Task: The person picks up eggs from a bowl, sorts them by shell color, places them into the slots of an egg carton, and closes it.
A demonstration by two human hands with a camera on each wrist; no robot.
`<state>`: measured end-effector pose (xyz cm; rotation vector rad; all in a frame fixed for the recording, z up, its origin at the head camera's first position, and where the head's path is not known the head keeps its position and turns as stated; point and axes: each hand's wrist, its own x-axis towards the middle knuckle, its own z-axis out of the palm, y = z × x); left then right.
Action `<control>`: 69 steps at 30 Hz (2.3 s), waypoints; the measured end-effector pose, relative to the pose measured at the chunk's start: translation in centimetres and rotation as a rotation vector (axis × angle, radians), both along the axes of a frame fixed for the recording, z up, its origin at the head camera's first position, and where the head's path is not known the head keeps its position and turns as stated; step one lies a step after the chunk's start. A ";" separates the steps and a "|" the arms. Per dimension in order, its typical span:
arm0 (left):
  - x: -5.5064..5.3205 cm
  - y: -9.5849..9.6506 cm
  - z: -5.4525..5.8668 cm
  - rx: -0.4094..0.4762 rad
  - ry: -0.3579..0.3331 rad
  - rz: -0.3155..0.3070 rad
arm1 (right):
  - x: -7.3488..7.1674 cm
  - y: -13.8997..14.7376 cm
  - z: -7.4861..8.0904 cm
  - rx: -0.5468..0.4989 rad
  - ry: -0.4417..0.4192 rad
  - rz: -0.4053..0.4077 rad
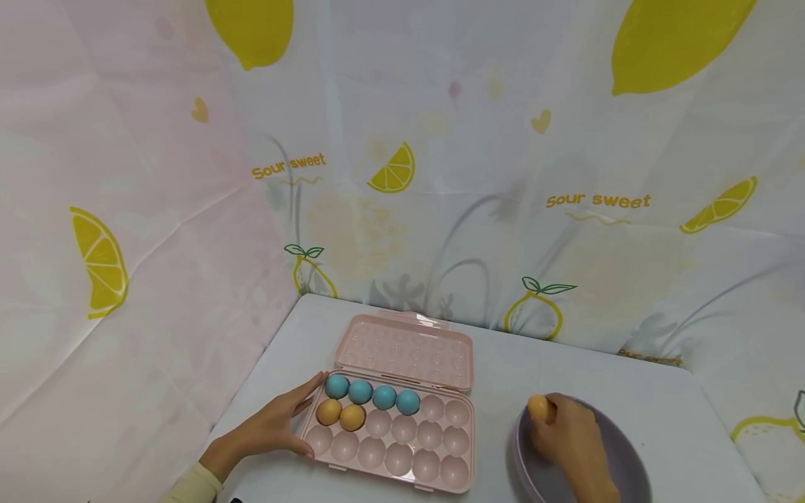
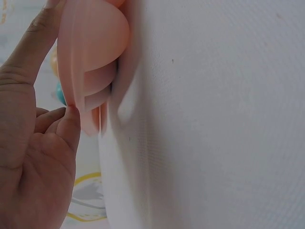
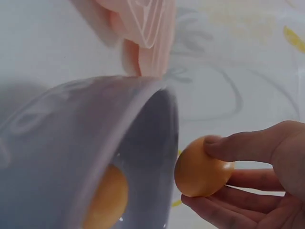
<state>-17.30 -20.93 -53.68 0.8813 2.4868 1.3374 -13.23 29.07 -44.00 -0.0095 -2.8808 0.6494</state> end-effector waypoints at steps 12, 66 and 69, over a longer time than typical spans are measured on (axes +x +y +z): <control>0.1 0.0 0.3 -0.014 0.012 -0.003 | -0.7 -2.9 1.3 -0.146 0.069 0.085; 0.2 0.1 0.0 -0.002 0.025 0.006 | -1.4 -20.7 -6.7 -0.476 0.068 0.442; 0.2 0.1 0.0 0.006 0.024 0.002 | -1.3 -20.8 -7.0 -0.445 0.055 0.418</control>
